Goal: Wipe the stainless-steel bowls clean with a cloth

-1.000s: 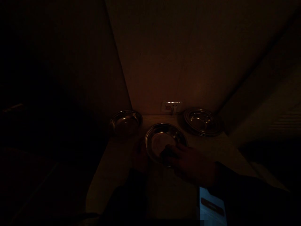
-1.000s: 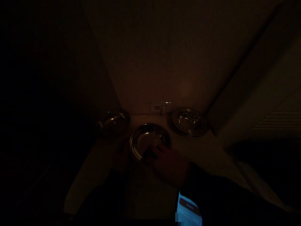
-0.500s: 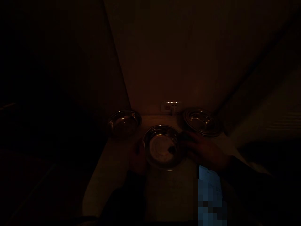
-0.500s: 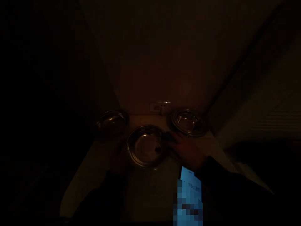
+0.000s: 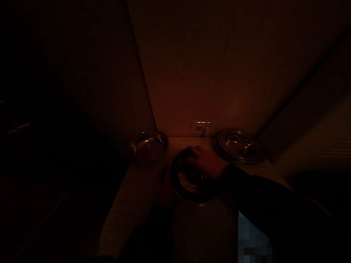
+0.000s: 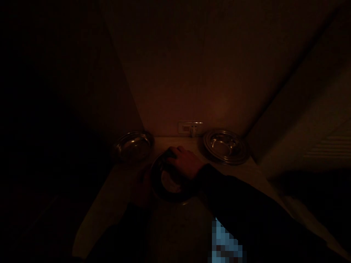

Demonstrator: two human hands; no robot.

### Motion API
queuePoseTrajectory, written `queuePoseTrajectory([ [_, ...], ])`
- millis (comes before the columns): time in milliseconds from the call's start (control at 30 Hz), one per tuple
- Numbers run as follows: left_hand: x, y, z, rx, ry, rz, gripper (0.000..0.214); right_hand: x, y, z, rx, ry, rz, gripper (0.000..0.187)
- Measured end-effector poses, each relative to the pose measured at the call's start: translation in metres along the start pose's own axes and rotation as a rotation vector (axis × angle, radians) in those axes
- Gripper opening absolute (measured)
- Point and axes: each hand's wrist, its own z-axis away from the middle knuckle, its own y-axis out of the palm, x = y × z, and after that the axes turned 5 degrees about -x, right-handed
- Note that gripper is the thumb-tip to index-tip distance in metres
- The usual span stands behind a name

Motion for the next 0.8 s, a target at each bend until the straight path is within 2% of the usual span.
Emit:
queuePoseTrajectory([
  [167,-0.002,0.001,0.001,0.007,0.028,0.003,0.034,0.007,0.022,0.001,0.016,0.135,-0.098,0.035],
  [300,0.001,0.001,0.001,0.018,0.045,0.008,0.035,0.029,0.03,-0.006,0.034,0.125,-0.287,0.04],
  [400,0.003,0.002,0.002,-0.006,0.017,0.014,0.037,0.039,0.024,0.002,0.093,0.004,-0.43,0.037],
  [500,0.0,0.001,0.005,-0.015,-0.019,-0.014,0.037,0.027,0.01,0.014,0.24,-0.225,-0.499,0.03],
  [533,-0.002,0.001,0.006,-0.009,-0.02,-0.021,0.037,0.02,0.005,0.017,0.254,-0.246,-0.489,0.03],
  [600,-0.004,0.001,0.007,-0.006,-0.014,-0.029,0.037,0.008,0.0,0.018,0.175,-0.165,-0.418,0.032],
  [700,-0.006,0.001,0.007,-0.035,-0.015,-0.045,0.035,0.004,0.003,0.013,0.057,0.061,-0.193,0.033],
  [767,-0.004,0.002,0.006,-0.069,-0.007,-0.061,0.033,0.012,0.01,0.011,0.077,0.15,-0.106,0.036],
  [800,-0.003,0.003,0.006,-0.075,0.003,-0.062,0.033,0.018,0.013,0.011,0.102,0.149,-0.124,0.037],
])
